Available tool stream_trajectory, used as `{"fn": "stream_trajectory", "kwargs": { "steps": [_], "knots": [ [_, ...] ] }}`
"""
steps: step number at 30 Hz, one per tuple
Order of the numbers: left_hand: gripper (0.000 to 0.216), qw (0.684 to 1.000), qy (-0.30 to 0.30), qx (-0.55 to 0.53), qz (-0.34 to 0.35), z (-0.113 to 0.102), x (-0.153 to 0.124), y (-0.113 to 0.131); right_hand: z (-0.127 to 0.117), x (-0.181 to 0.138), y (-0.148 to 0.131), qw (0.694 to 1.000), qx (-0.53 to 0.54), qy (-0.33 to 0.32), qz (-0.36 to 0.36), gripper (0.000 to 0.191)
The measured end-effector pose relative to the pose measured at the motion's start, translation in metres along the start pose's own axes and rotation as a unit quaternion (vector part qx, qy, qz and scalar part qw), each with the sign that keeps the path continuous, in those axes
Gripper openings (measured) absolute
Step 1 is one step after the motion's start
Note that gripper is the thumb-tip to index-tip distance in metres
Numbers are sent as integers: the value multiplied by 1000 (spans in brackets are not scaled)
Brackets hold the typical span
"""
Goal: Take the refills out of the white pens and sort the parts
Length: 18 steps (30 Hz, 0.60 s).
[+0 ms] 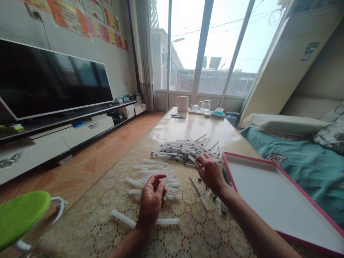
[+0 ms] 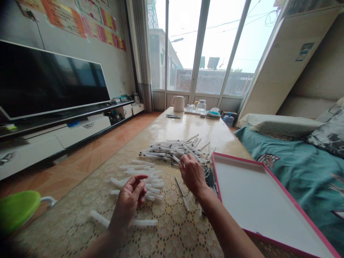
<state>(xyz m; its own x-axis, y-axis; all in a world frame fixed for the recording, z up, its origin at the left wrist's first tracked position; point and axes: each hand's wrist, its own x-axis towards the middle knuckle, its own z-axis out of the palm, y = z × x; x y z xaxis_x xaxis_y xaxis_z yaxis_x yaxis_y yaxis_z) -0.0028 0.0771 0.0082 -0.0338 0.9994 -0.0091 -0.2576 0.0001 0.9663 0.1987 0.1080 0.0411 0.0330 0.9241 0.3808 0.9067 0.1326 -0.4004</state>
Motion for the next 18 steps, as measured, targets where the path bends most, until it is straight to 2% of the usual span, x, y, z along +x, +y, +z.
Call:
{"fn": "stream_trajectory", "kwargs": {
  "steps": [2, 4, 6, 8, 10, 12, 13, 14, 16, 18],
  "knots": [
    [27, 998, -47, 34, 2, 3, -2, -4, -12, -7, -4, 998, 48, 33, 7, 18],
    [28, 994, -85, 71, 5, 8, -6, -7, -19, -19, -8, 985, 159, 56, 32, 24],
    [33, 990, -114, 81, 3, 13, -9, -9, -20, -35, -14, 929, 355, 64, 78, 24],
    [41, 987, -151, 58, -13, 16, -12, -9, -16, -51, -19, 850, 510, 53, 122, 23],
    [42, 980, -192, 26, -38, 17, -12, -8, -10, -64, -23, 794, 587, 34, 155, 22],
    [35, 978, -200, 4, -50, 15, -10, -6, -6, -72, -22, 760, 623, 4, 185, 22],
    [32, 981, -186, -3, -51, 14, -9, -5, -5, -75, -21, 758, 622, -10, 197, 23],
    [30, 985, -165, -7, -50, 13, -7, -4, -7, -76, -18, 772, 602, -10, 204, 24],
    [29, 991, -119, -10, -51, 11, -5, -3, -13, -75, -14, 842, 503, 45, 189, 25],
    [28, 993, -110, -9, -52, 10, -5, -3, -20, -73, -13, 917, 367, 97, 121, 24]
  ]
}}
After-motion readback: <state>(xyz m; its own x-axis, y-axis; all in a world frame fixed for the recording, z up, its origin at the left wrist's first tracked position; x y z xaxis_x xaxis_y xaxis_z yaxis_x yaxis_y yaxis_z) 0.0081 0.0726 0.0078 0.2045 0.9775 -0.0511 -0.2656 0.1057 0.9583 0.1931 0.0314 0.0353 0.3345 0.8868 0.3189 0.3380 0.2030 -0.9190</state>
